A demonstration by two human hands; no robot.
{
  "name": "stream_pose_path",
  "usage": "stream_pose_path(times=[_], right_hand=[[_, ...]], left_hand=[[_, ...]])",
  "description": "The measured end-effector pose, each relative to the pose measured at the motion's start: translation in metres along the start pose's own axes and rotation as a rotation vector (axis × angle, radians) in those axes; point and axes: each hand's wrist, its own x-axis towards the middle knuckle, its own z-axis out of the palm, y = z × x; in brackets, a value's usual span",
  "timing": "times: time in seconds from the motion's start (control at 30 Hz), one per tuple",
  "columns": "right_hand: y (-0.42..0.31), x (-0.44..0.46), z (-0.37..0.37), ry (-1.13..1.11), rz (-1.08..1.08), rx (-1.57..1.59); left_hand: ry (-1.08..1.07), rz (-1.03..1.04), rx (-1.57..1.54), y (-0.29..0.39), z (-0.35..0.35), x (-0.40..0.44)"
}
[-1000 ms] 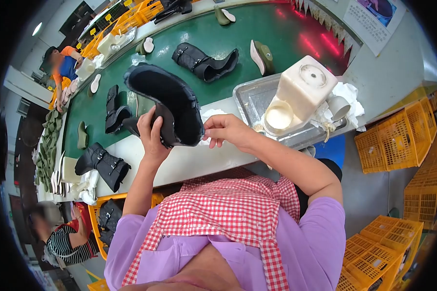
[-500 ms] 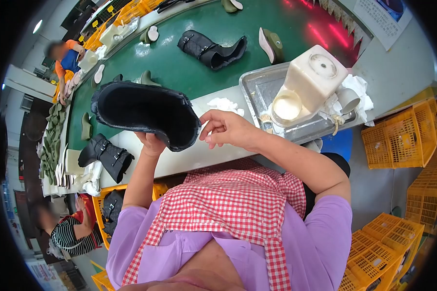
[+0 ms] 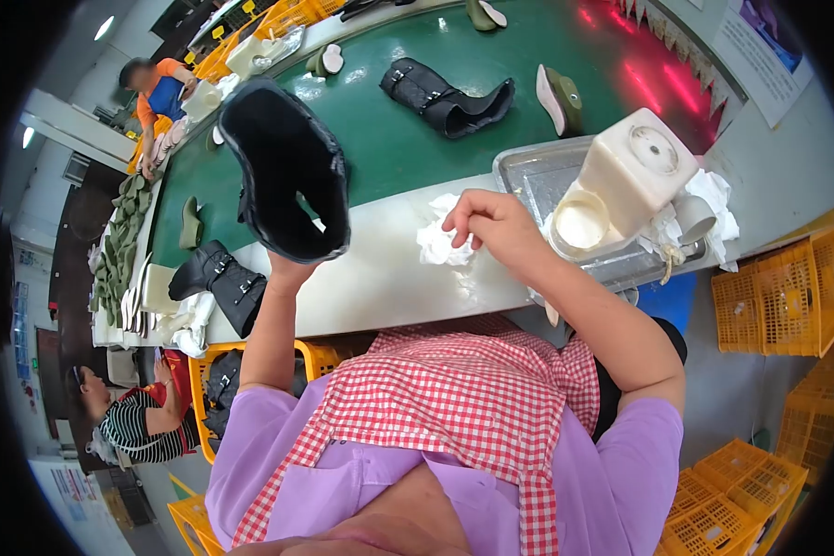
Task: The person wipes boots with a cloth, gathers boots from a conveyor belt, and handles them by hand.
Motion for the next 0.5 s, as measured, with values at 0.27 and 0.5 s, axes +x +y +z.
stream_pose_path(times=[0.27, 0.5], right_hand=[[-0.009, 0.001, -0.003, 0.074, 0.013, 0.086], [-0.001, 0.004, -0.011, 0.12, -0.008, 0.102]], left_hand=[[-0.285, -0.16, -0.913, -0.019, -0.041, 0.006], [-0.413, -0.158, -0.96, -0.02, -0.042, -0.003]])
